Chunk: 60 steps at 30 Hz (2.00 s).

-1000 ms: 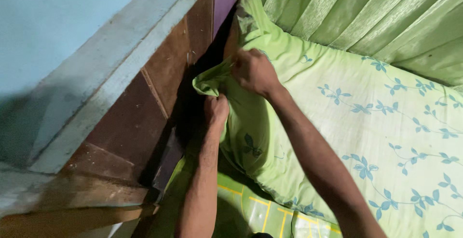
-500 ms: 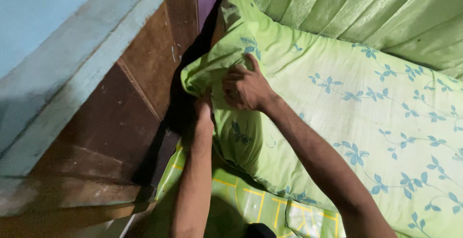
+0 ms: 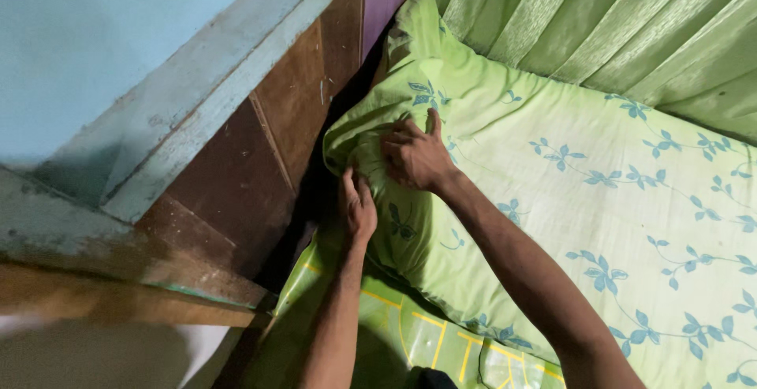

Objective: The person spreads a light green floral sheet over a mattress, tucks the edges under, and smooths the surface. They then place a pink pillow on the bed and briefly handle a green cloth from a nearby table.

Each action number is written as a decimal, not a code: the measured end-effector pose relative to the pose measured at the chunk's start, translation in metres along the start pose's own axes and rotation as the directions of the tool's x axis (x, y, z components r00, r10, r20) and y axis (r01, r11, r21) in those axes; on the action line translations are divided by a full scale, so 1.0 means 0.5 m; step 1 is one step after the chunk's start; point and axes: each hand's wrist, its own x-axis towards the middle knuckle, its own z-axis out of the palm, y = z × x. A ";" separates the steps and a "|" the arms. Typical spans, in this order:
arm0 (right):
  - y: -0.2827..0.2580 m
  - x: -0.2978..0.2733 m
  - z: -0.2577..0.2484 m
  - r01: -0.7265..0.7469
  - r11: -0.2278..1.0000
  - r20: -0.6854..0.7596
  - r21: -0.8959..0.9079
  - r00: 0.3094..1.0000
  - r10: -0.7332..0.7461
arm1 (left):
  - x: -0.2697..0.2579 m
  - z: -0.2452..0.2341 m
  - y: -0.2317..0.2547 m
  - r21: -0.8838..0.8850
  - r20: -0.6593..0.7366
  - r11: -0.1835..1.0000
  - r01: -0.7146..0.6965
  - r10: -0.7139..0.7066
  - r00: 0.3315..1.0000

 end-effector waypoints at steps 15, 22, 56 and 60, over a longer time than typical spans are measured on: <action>-0.126 0.080 0.155 0.098 0.995 0.151 0.028 0.983 -0.101 | 0.025 -0.139 -0.068 0.248 0.032 0.921 0.300 -0.317 0.948; -0.168 0.084 0.267 0.116 0.990 0.150 0.080 0.981 -0.127 | 0.007 -0.180 -0.144 0.239 0.061 0.754 0.611 -0.640 0.766; -0.152 -0.174 0.257 0.258 0.952 0.209 0.163 0.934 -0.289 | -0.142 -0.113 -0.166 0.196 -0.436 0.942 0.272 -0.165 0.885; -0.088 -0.153 0.202 0.132 0.979 0.220 0.154 0.962 -0.164 | -0.098 -0.074 -0.006 0.137 -0.192 0.984 -0.114 0.139 0.972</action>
